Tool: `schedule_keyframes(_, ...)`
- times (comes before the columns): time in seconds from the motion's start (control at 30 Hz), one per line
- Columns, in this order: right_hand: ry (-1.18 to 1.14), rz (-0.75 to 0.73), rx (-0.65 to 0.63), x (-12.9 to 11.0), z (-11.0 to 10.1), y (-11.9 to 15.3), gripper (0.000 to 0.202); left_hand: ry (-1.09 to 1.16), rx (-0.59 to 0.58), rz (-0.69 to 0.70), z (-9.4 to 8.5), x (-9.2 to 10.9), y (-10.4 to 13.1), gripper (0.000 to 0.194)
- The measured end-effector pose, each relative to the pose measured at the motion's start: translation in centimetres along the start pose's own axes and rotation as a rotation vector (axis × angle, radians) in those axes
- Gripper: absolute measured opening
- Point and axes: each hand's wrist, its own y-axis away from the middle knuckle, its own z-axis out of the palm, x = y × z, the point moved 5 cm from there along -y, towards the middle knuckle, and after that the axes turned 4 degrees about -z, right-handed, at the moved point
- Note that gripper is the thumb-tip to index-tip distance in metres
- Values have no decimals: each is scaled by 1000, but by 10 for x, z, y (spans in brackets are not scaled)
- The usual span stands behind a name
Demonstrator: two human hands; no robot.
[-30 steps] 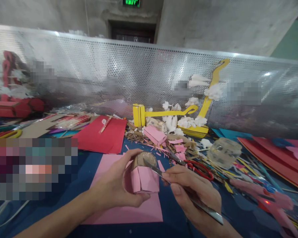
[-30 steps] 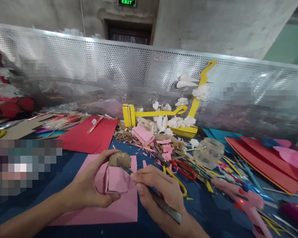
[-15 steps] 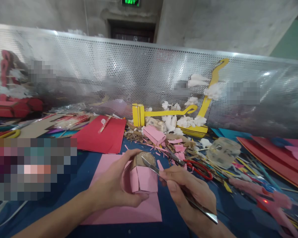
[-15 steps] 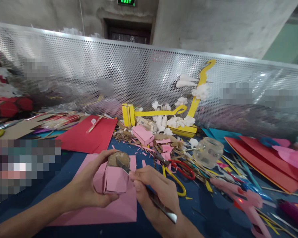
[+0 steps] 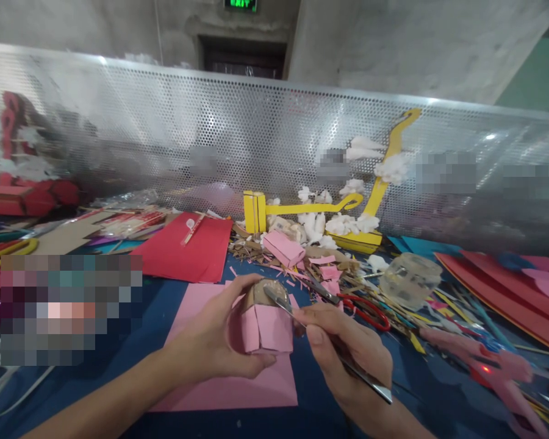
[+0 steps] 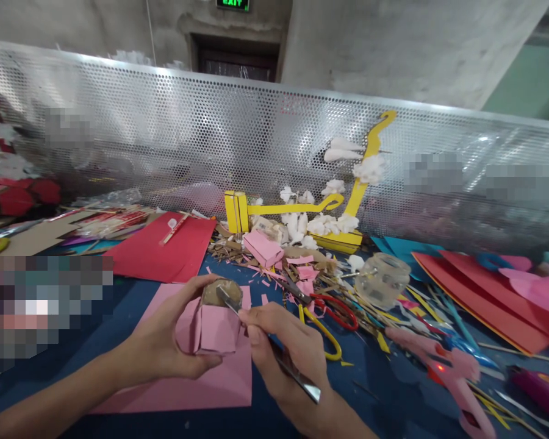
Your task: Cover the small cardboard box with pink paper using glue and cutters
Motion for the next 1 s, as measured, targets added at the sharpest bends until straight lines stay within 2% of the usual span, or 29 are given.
schedule_keyframes(0.17, 171, -421, -141, -19, -3, -5, 29, -12, -15, 40, 1, 6, -2, 91)
schedule_keyframes(0.23, 213, -479, -170, -22, -3, -5, 30, -24, -21, 51, 1, 8, -2, 90)
schedule_keyframes(0.3, 189, -420, -142, -22, -4, -4, 30, -10, -17, 49, 1, 8, -2, 90)
schedule_keyframes(0.53, -87, 151, 83, 6, -1, 5, 31, 49, -67, -24, 2, 6, 0, 94)
schedule_keyframes(0.63, -229, 281, 121, 14, 1, 7, 33, 15, -71, -28, 1, 6, 0, 94)
schedule_keyframes(0.77, -193, 181, 79, 11, -5, 8, 29, -12, -16, -27, -1, 3, 0, 95)
schedule_keyframes(0.87, -195, 89, 178, 10, -13, 12, 27, -43, -8, -28, -1, 2, 1, 94)
schedule_keyframes(0.93, -139, 75, 206, 11, -15, 13, 34, -92, -8, -11, 0, 5, 3, 97)
schedule_keyframes(1.0, 1, 60, 143, 10, -14, 10, 38, -155, -27, 16, 2, 8, 5, 102)
